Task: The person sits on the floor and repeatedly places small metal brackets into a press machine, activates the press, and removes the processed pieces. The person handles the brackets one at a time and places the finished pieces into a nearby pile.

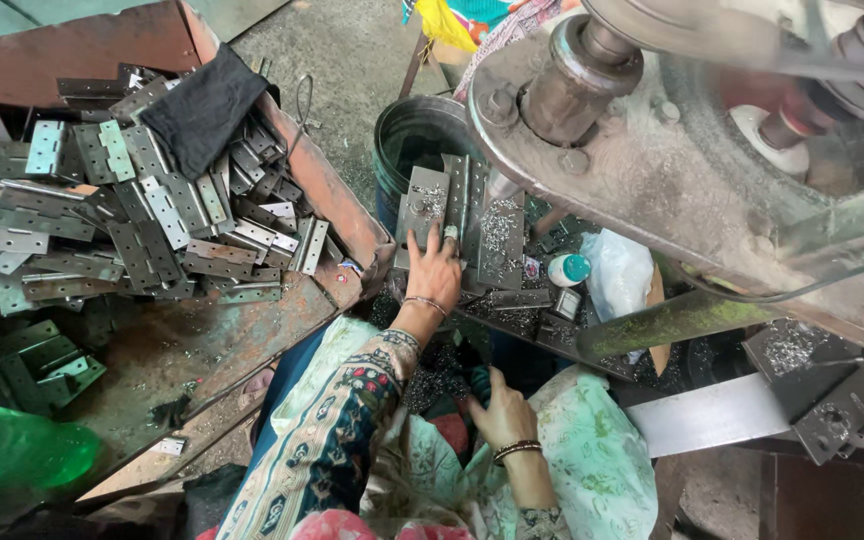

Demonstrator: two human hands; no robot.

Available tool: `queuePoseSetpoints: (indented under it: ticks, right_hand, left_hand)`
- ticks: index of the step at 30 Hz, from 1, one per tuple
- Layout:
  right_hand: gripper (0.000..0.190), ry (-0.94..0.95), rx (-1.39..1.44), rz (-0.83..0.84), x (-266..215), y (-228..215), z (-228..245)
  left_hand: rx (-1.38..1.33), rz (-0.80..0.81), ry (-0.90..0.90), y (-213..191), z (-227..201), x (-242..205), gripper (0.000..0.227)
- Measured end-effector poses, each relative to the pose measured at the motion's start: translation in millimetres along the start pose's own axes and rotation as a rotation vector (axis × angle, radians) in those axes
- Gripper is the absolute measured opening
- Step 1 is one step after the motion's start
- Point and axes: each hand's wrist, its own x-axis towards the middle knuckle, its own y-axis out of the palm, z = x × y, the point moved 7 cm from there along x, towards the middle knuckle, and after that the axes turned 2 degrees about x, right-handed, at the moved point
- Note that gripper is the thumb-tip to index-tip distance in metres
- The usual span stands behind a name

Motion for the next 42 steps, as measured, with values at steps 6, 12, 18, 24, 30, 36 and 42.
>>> queuePoseSetpoints:
  ticks: [6,12,18,24,30,36,42]
  right_hand:
    - [0.074,-0.028,0.097,-0.175,-11.0,36.8,-1.7]
    - [0.070,-0.049,0.070,-0.089,-0.7,28.9,-5.6]
    - [0.065,-0.002,0.029,-0.051,2.9,6.2,1.0]
    - [0.073,-0.041,0.076,-0.172,-14.1,31.5,11.8]
    - [0.067,-0.055,0.036,-0.083,-0.3,0.3,1.7]
    - [0.063,-0.026,0.081,-0.155,-4.8,30.7,-3.4]
    - [0.071,0.020,0.060,-0.121,-5.4,70.1,-19.7]
  left_hand:
    - [0.007,0.023,0.011,13.1,0.5,10.6,0.034]
    - [0.052,-0.034,-0.004,13.5,11.3,16.7,0.041]
    - [0.073,0.057,-0.045,15.2,22.8,38.6,0.039]
    - [0.114,0.147,-0.021,16.1,18.8,45.9,0.034]
    - [0.116,0.101,-0.026,28.1,14.7,59.3,0.036]
    - [0.131,0.128,-0.027,38.0,16.6,82.4,0.038]
    - [0.125,0.104,-0.027,39.7,18.7,76.7,0.038]
